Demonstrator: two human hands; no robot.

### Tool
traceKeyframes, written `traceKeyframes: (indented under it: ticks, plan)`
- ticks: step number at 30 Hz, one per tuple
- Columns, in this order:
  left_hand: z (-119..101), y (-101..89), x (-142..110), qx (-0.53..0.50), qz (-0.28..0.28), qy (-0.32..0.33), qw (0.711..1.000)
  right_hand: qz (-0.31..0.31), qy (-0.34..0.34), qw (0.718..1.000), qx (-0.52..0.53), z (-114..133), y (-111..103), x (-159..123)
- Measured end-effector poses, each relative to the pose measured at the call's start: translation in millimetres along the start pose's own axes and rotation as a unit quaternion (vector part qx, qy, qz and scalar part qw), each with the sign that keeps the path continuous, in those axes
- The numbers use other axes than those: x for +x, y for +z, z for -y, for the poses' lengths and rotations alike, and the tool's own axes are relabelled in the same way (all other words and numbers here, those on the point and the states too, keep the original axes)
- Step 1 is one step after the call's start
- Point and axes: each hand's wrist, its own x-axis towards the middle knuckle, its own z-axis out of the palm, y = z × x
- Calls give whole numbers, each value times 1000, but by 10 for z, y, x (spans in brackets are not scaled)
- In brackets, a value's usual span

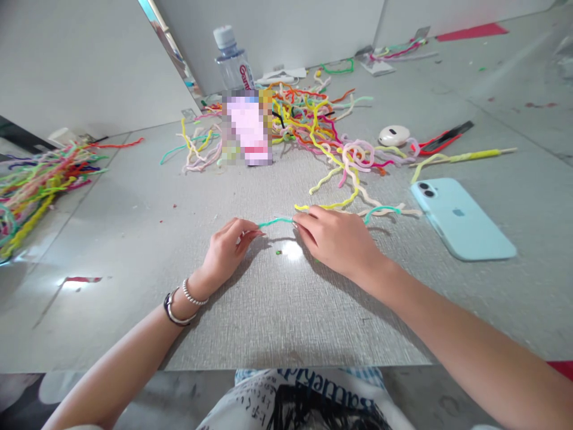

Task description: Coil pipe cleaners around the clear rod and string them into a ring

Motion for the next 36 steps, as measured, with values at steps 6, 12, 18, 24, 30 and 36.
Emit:
traceKeyframes:
  ticks: [6, 12, 18, 24, 30, 36]
  plan:
    - [-2, -2, 5, 18, 8, -15, 1000, 7, -25, 1000, -4, -13, -18, 17]
    - [1, 24, -1, 31, 30, -29, 999, 25, -36, 999, -29, -43, -40, 23]
    - [1, 19, 3, 50, 34, -29, 998, 30, -63, 997, -45, -77, -82, 30]
    - [-19, -14, 26, 28, 67, 15, 997, 24, -76, 996, -40, -125, -113, 41]
    - [-22, -5, 13, -7, 82, 37, 996, 40, -86, 995, -23, -68, -78, 33]
    - [-6, 18, -6, 4, 76, 25, 997, 38, -93, 995, -20, -26, -68, 24]
